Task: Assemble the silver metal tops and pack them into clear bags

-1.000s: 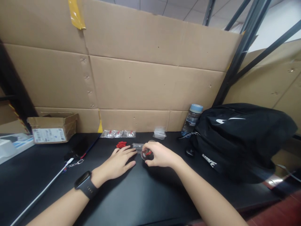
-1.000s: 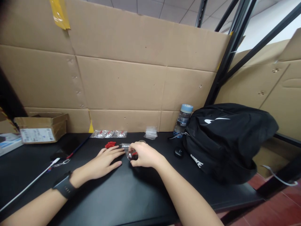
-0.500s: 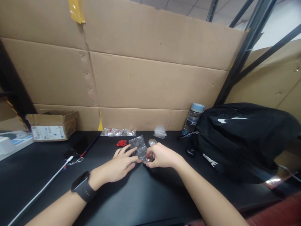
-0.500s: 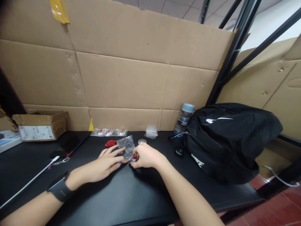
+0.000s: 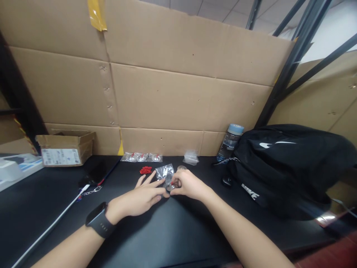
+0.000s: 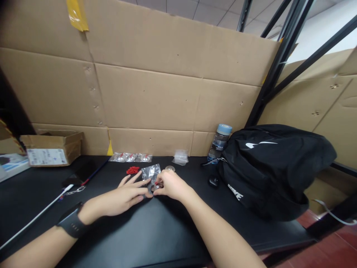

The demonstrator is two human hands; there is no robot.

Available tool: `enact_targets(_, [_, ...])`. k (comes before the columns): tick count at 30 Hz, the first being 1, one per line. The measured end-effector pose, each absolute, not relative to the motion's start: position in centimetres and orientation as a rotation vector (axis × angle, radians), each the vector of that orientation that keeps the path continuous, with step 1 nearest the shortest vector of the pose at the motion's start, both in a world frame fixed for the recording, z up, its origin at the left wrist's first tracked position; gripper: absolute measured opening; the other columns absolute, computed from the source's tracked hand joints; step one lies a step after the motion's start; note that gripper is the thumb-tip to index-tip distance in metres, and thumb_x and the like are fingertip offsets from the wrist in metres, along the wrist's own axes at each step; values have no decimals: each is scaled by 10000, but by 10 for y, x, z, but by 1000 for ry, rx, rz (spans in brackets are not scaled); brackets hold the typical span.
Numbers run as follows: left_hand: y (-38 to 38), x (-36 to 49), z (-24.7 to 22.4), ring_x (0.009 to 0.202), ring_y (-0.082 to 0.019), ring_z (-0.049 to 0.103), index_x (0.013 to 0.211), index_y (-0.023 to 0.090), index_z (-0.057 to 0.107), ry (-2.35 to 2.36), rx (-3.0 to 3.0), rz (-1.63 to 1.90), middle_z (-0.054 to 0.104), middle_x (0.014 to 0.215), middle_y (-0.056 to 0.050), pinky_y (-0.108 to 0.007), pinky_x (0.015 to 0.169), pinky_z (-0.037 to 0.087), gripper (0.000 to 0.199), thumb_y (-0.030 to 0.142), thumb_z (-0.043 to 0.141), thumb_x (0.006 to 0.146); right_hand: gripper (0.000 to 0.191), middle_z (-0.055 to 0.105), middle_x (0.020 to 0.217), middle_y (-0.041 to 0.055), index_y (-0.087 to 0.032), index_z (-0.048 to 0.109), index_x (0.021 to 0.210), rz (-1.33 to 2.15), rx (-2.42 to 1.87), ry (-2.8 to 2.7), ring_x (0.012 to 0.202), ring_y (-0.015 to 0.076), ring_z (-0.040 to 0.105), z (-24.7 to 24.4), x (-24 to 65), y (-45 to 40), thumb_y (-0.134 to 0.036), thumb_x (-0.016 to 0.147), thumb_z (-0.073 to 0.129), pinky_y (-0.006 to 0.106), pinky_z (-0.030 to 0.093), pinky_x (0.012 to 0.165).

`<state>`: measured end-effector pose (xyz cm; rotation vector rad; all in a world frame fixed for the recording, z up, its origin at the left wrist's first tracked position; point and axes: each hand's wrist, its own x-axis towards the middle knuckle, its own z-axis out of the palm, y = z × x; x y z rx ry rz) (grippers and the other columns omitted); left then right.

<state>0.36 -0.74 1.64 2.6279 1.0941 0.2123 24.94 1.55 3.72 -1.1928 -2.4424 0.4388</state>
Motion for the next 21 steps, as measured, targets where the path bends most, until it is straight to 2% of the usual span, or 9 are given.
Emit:
enact_targets(2, [-7, 3, 16, 1551, -363, 1, 1261, 429, 629, 1048, 2631, 226, 358, 1623, 43, -756, 1145, 59, 352, 275, 429, 1017, 281, 665, 857, 25, -162, 715, 874, 486, -1141, -2438, 677, 120, 608, 34, 248, 17, -261, 677, 889, 209, 429, 616])
enact_targets(4, [-6, 3, 15, 1553, -352, 6, 1272, 432, 621, 1022, 2616, 240, 345, 1628, 52, -747, 1151, 66, 357, 289, 402, 1030, 185, 670, 845, 21, -162, 714, 852, 551, -1095, -2444, 666, 111, 613, 32, 249, 17, -188, 723, 843, 202, 441, 617])
enact_targets(6, [-5, 3, 13, 1554, -336, 66, 1295, 437, 607, 997, 2585, 235, 328, 1637, 36, -726, 1160, 109, 368, 315, 364, 1047, 102, 678, 786, 10, -166, 720, 828, 599, -1079, -2452, 667, 115, 623, 31, 249, 17, -119, 760, 780, 199, 446, 621])
enact_targets(10, [-4, 3, 10, 1547, -300, 154, 1337, 445, 581, 933, 2556, 228, 311, 1645, 8, -667, 1180, 172, 384, 341, 338, 1058, 110, 682, 727, 0, -172, 738, 791, 544, -1111, -2433, 658, 120, 617, 29, 247, 18, -71, 751, 758, 204, 436, 625])
enact_targets(13, [-3, 2, 9, 1546, -290, 164, 1370, 452, 554, 922, 2572, 260, 301, 1649, 17, -651, 1194, 161, 396, 333, 348, 1055, 110, 675, 724, 2, -173, 738, 744, 413, -1126, -2401, 704, 128, 613, 30, 242, 19, -83, 728, 800, 211, 426, 665])
enact_targets(17, [-2, 0, 10, 1534, -281, 218, 1474, 462, 427, 952, 2580, 266, 272, 1658, 12, -643, 1197, 177, 461, 307, 364, 1044, 109, 676, 759, 7, -176, 731, 770, 339, -1215, -2351, 722, 126, 609, 30, 239, 19, -147, 733, 829, 209, 405, 660])
enact_targets(21, [-1, -2, 12, 1524, -285, 250, 1454, 468, 454, 950, 2578, 237, 268, 1658, 18, -653, 1192, 174, 469, 275, 380, 1034, 215, 671, 782, 3, -183, 710, 855, 351, -1291, -2327, 722, 136, 605, 28, 243, 19, -258, 719, 859, 215, 394, 633])
